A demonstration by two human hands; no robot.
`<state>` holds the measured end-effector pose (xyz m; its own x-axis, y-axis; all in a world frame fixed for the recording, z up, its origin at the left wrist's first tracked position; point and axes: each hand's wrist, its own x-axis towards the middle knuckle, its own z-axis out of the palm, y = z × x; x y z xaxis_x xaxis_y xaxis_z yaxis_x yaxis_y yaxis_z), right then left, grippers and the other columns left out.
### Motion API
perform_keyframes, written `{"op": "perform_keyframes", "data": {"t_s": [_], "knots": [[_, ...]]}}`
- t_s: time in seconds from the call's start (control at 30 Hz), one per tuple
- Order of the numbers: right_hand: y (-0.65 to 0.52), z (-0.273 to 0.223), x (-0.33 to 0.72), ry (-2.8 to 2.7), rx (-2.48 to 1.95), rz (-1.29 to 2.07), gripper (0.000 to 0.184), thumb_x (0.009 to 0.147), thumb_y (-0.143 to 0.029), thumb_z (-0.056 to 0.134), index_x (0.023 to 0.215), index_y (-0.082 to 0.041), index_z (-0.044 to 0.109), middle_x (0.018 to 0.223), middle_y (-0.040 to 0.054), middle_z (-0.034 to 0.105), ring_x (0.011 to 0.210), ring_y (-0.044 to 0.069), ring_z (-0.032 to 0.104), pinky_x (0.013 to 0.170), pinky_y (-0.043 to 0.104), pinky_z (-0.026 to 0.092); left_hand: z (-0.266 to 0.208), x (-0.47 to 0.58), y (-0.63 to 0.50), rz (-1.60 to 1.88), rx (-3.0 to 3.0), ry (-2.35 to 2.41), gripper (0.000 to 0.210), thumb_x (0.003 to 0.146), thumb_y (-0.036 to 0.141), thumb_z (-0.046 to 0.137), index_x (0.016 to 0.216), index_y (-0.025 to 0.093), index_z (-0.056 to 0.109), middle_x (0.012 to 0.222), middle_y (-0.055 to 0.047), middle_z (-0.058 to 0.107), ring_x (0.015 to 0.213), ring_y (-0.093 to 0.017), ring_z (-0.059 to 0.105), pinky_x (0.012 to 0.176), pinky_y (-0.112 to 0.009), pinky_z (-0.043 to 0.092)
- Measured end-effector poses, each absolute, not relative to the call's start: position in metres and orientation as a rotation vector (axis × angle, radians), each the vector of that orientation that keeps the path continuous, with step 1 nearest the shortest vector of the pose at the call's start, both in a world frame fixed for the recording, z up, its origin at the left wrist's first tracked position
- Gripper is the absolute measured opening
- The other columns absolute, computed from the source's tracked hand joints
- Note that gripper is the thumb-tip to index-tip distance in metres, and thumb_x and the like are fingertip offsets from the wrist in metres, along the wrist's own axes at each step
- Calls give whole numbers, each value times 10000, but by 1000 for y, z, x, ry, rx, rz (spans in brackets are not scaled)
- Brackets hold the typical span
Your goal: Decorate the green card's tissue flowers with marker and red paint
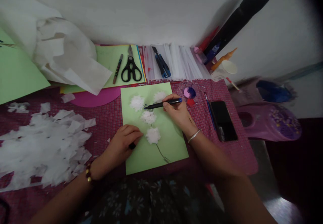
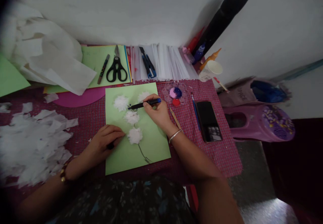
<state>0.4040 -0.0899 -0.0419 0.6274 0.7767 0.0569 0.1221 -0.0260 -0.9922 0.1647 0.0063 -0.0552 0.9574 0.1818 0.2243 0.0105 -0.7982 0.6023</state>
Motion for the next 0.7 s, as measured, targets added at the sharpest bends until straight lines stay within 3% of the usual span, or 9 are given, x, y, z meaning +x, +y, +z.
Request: {"op": "perform_keyframes", "data": {"t_s": [0.5,0.7], "knots": [[-91,-44,408,-773,-1578,567,36,767,-240,615,794,-221,600,713,-20,572,650,144,538,632,304,443,-52,165,6,342,2466,133,247,893,36,520,1079,158,628,1013,-72,658,932,-198,584,788,-335,447],[-89,-50,410,-688,-1481,587,57,766,-256,644,790,-229,601,642,-42,532,576,128,500,565,289,407,-53,164,7,356,2466,126,268,872,25,517,1076,158,629,1012,-72,657,929,-199,584,785,-335,446]]}}
